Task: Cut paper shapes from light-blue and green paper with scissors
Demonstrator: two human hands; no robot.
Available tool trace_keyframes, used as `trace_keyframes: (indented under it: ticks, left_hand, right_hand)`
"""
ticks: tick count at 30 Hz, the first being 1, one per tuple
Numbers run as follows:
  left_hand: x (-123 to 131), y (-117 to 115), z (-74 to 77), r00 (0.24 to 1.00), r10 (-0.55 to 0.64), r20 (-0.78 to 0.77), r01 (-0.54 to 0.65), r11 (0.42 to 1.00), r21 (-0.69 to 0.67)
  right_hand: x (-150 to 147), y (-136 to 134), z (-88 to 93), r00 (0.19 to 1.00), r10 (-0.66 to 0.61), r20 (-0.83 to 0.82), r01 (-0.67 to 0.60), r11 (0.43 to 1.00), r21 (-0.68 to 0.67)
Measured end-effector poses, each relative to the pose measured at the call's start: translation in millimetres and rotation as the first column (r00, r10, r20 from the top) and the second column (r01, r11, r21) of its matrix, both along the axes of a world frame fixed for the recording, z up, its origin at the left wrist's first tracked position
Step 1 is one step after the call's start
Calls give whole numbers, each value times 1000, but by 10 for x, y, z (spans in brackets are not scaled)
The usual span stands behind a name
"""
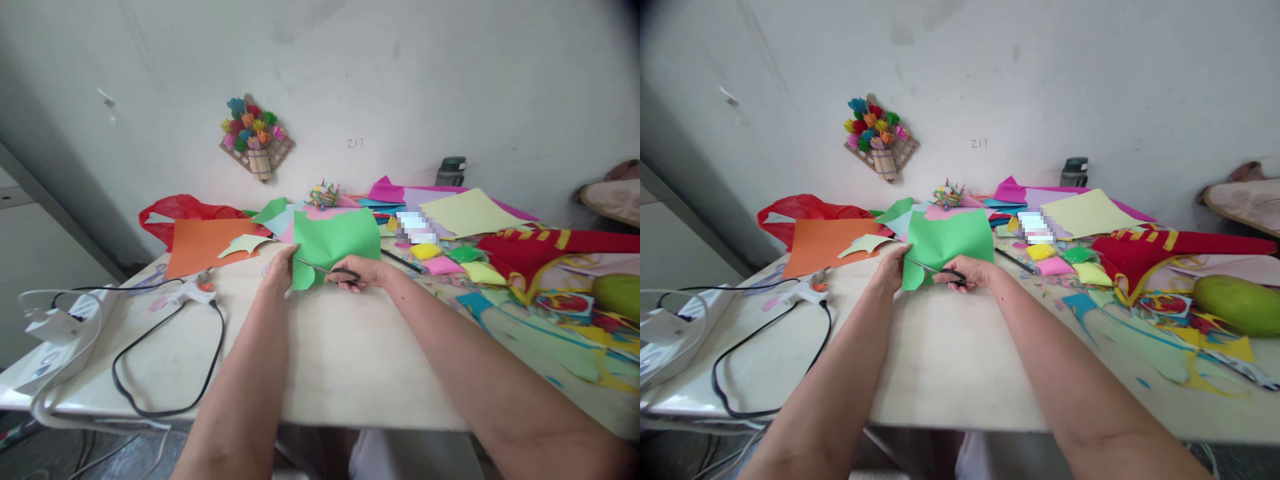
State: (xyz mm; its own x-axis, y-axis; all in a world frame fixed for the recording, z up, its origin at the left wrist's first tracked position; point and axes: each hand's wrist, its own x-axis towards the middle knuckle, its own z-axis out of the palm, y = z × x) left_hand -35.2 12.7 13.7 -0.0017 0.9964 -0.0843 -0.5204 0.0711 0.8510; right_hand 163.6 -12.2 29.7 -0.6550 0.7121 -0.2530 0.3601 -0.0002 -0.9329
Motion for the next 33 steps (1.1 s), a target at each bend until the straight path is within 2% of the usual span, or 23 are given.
trace_keyframes:
  ticks: [16,29,33]
  left_hand:
    - [9,-42,40,998,-59,-7,58,997,-52]
    - [1,-39,34,997,-71,-18,70,997,-34]
    - [11,-40,38,998,-56,-42,56,998,15]
  right_hand:
    - [7,58,-62,1000,20,-24,-21,999,-41]
    - [16,78,-93,999,18,-31,-19,999,-36]
    - [3,91,-113,999,10,-43,-11,1000,-19]
